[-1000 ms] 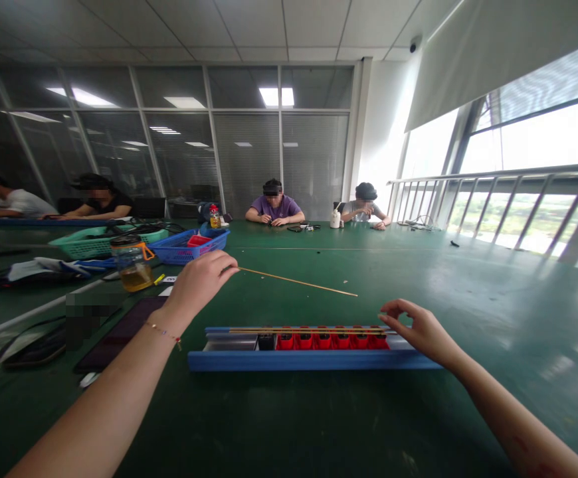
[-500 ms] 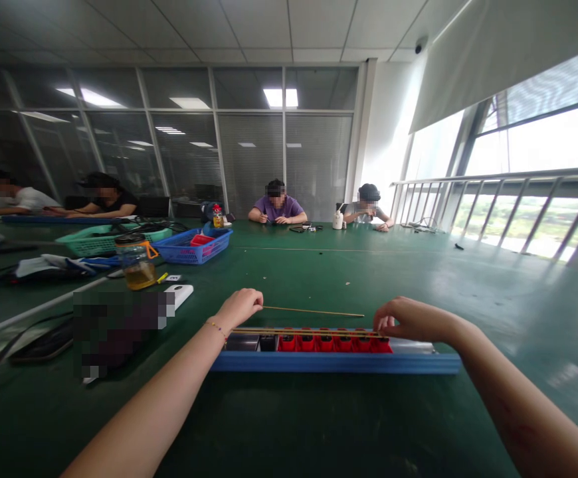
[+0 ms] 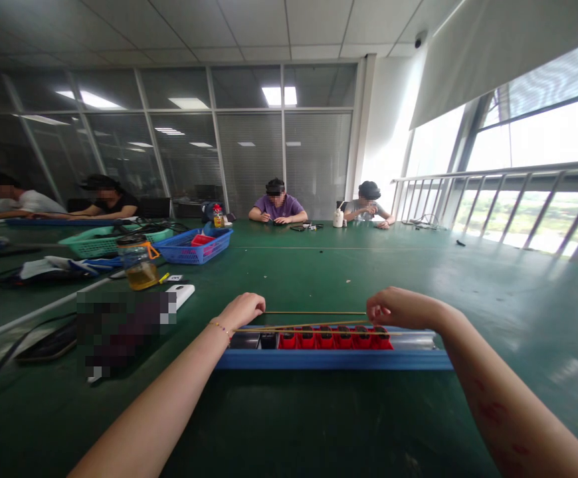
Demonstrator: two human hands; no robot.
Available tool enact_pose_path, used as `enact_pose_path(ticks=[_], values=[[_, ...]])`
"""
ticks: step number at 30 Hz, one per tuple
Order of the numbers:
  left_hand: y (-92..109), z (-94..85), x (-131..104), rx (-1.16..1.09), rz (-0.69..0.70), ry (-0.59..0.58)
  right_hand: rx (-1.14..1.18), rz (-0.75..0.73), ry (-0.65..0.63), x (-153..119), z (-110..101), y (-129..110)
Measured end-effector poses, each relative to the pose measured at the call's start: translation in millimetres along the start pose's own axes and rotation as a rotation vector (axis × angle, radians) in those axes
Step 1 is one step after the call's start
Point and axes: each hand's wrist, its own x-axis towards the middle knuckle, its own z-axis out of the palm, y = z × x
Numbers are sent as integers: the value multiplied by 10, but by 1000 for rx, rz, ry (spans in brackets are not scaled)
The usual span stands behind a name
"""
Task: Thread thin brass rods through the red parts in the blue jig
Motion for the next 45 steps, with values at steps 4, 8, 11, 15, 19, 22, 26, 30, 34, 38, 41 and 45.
enact_pose_path(ticks=[4,8,11,15,19,22,26,30,34,38,41,45], values=[[-6,6,1,-4,-2,-4,-15,57,109,-100,-110,62],[-20,13,1,-10,2,0,-34,146,179,-229,-209,261],[-24,13,-1,-15,1,7,-44,204,189,-310,-240,426],[-22,8,-6,-21,-8,9,-79,219,167,-311,-192,573],[-6,-3,-13,-23,-14,9,-103,227,140,-172,-44,627],[16,-15,-22,-20,-16,18,-119,244,120,-18,104,627],[38,-32,-35,-32,-15,17,-123,249,128,166,305,596],[26,-34,-37,-67,-6,-14,-102,207,138,283,471,544],[2,-18,-28,-50,-11,-8,-61,161,128,365,580,511],[-6,-5,-20,-46,-8,-6,-11,125,86,427,642,517],[-3,-2,-15,-47,3,-4,31,90,41,448,672,533],[-5,1,-10,-47,17,-2,70,49,28,438,682,548]])
